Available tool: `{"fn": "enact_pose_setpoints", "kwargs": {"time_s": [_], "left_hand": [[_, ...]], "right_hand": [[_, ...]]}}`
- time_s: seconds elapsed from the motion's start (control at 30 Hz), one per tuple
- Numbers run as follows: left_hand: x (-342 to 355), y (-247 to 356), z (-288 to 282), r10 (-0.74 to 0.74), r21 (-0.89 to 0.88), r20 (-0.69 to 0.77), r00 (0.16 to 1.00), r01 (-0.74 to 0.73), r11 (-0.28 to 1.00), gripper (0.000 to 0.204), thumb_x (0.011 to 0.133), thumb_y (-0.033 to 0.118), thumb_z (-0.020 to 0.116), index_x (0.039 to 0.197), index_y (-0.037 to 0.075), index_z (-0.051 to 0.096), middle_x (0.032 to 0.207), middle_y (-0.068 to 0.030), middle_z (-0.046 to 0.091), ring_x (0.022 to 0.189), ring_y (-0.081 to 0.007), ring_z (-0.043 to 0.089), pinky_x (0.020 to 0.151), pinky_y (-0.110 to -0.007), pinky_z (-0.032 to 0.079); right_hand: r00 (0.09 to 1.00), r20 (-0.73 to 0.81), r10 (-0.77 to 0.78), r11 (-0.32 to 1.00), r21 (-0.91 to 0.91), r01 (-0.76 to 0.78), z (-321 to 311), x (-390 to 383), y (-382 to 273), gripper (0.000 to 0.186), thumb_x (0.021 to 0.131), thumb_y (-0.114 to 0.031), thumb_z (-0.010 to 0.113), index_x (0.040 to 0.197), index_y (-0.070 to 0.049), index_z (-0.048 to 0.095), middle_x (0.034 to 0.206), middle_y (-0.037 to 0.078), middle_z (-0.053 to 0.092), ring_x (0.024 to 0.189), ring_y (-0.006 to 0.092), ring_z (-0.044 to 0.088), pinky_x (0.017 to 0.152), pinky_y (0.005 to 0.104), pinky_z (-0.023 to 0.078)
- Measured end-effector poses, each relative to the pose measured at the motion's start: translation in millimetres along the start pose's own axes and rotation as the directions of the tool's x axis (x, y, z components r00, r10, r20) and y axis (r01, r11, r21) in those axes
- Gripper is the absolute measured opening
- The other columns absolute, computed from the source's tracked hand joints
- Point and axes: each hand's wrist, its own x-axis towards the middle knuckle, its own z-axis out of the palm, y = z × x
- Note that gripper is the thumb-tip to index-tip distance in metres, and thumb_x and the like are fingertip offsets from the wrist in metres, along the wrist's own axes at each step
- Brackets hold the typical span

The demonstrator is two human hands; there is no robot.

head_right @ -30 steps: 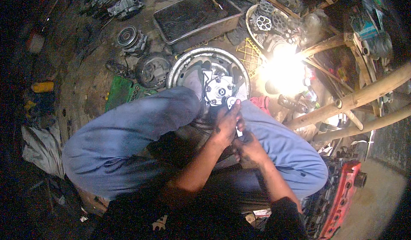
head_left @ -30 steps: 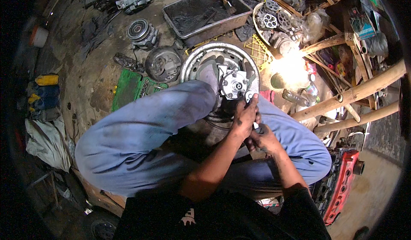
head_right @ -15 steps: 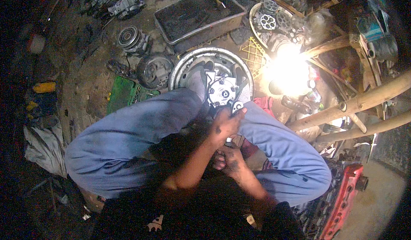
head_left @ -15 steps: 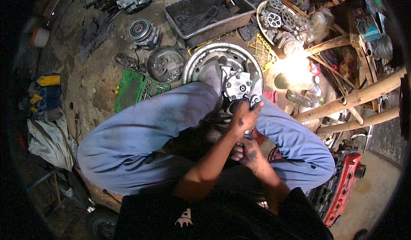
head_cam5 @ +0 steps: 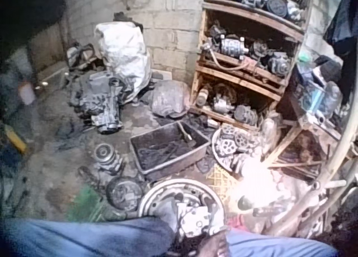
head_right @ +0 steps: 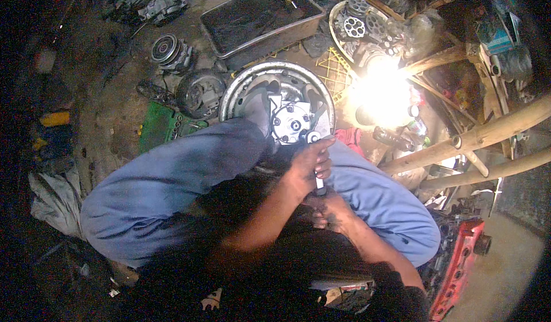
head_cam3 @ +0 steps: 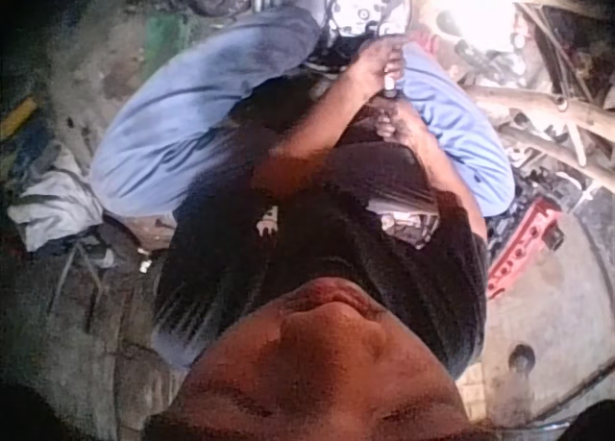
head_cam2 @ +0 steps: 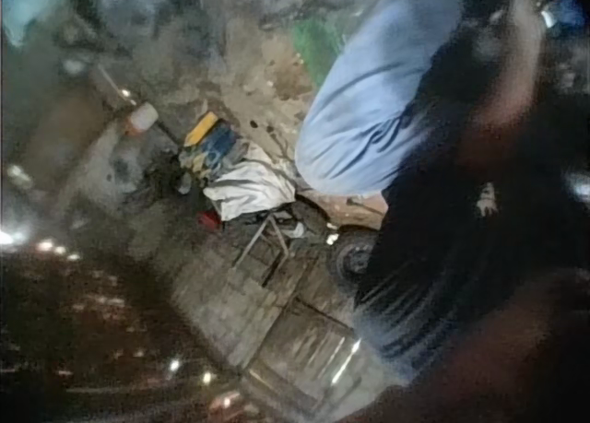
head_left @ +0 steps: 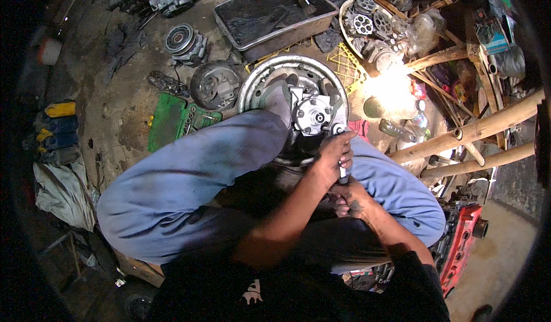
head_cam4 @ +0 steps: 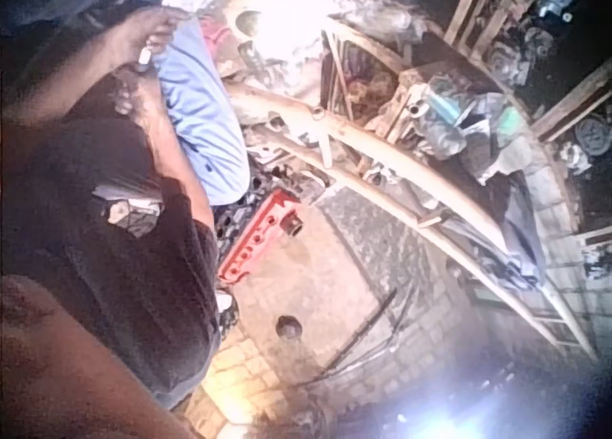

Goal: The person sits cross-legged on the floor and uses a wrench to tighten bolts on a circular metal mechanical part. The person repeatedly adjusts the wrench and rotates the part to access different bolt locations.

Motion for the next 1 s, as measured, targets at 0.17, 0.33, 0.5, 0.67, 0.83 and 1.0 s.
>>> {"fn": "enact_pose_setpoints", "kwargs": {"time_s": [0.17, 0.33, 0.5, 0.67, 0.83, 1.0], "left_hand": [[-2, 4, 12, -0.081, 0.017, -0.101, 0.992, 0.083, 0.996, 0.030, 0.088, 0.024, 0.066, 0.067, 0.020, 0.043, 0.050, 0.0093, 0.029, 0.038, -0.0072, 0.027, 0.035, -0.026, 0.020], [3, -6, 30, 0.033, 0.058, -0.395, 0.918, -0.011, 0.998, 0.024, 0.079, 0.019, 0.068, 0.067, 0.017, 0.048, 0.050, 0.0074, 0.032, 0.038, -0.0077, 0.027, 0.035, -0.027, 0.020], [8, -10, 38, 0.045, 0.056, -0.498, 0.866, -0.020, 0.998, 0.027, 0.077, 0.018, 0.069, 0.064, 0.017, 0.045, 0.051, 0.0051, 0.036, 0.039, -0.0095, 0.031, 0.037, -0.030, 0.023], [13, -15, 46, 0.074, 0.014, -0.512, 0.856, -0.078, 0.997, 0.029, 0.077, 0.017, 0.068, 0.064, 0.018, 0.043, 0.053, 0.0050, 0.035, 0.041, -0.0098, 0.030, 0.039, -0.031, 0.022], [23, -19, 42, 0.071, -0.070, -0.496, 0.866, -0.122, 0.990, 0.029, 0.079, 0.017, 0.067, 0.064, 0.018, 0.042, 0.052, 0.0061, 0.034, 0.039, -0.0086, 0.029, 0.038, -0.029, 0.022], [32, -27, 50, 0.061, -0.143, -0.457, 0.887, -0.141, 0.980, 0.030, 0.082, 0.017, 0.067, 0.064, 0.019, 0.042, 0.051, 0.0071, 0.034, 0.038, -0.0075, 0.028, 0.036, -0.027, 0.021]], "right_hand": [[0.997, 0.062, -0.045, 0.999, -0.020, 0.047, -13, 9, 5, 0.025, 0.083, -0.007, 0.068, 0.093, -0.007, 0.045, 0.056, 0.000, 0.042, 0.038, 0.0109, 0.040, 0.035, 0.0262, 0.031], [0.987, -0.021, -0.158, 0.975, -0.162, 0.153, -12, 8, 0, 0.016, 0.082, -0.002, 0.064, 0.080, -0.006, 0.050, 0.050, 0.000, 0.042, 0.035, 0.0118, 0.039, 0.033, 0.0272, 0.028], [0.962, -0.026, -0.270, 0.901, -0.360, 0.243, -14, 1, -14, 0.010, 0.079, -0.001, 0.064, 0.078, -0.003, 0.054, 0.054, 0.004, 0.050, 0.038, 0.0135, 0.046, 0.033, 0.0295, 0.033], [0.931, -0.010, -0.366, 0.804, -0.508, 0.310, -38, 5, -18, 0.017, 0.076, -0.005, 0.068, 0.091, 0.000, 0.062, 0.066, 0.005, 0.060, 0.047, 0.0136, 0.055, 0.037, 0.0314, 0.041], [0.811, 0.150, -0.566, 0.584, -0.622, 0.523, -59, 21, -12, 0.026, 0.076, -0.010, 0.071, 0.099, 0.000, 0.065, 0.077, 0.006, 0.066, 0.063, 0.0135, 0.061, 0.054, 0.0319, 0.051], [0.924, 0.019, -0.381, 0.696, -0.652, 0.301, -57, 1, -34, 0.031, 0.075, -0.010, 0.071, 0.103, 0.002, 0.064, 0.088, 0.006, 0.069, 0.081, 0.0150, 0.062, 0.074, 0.0325, 0.052]]}}
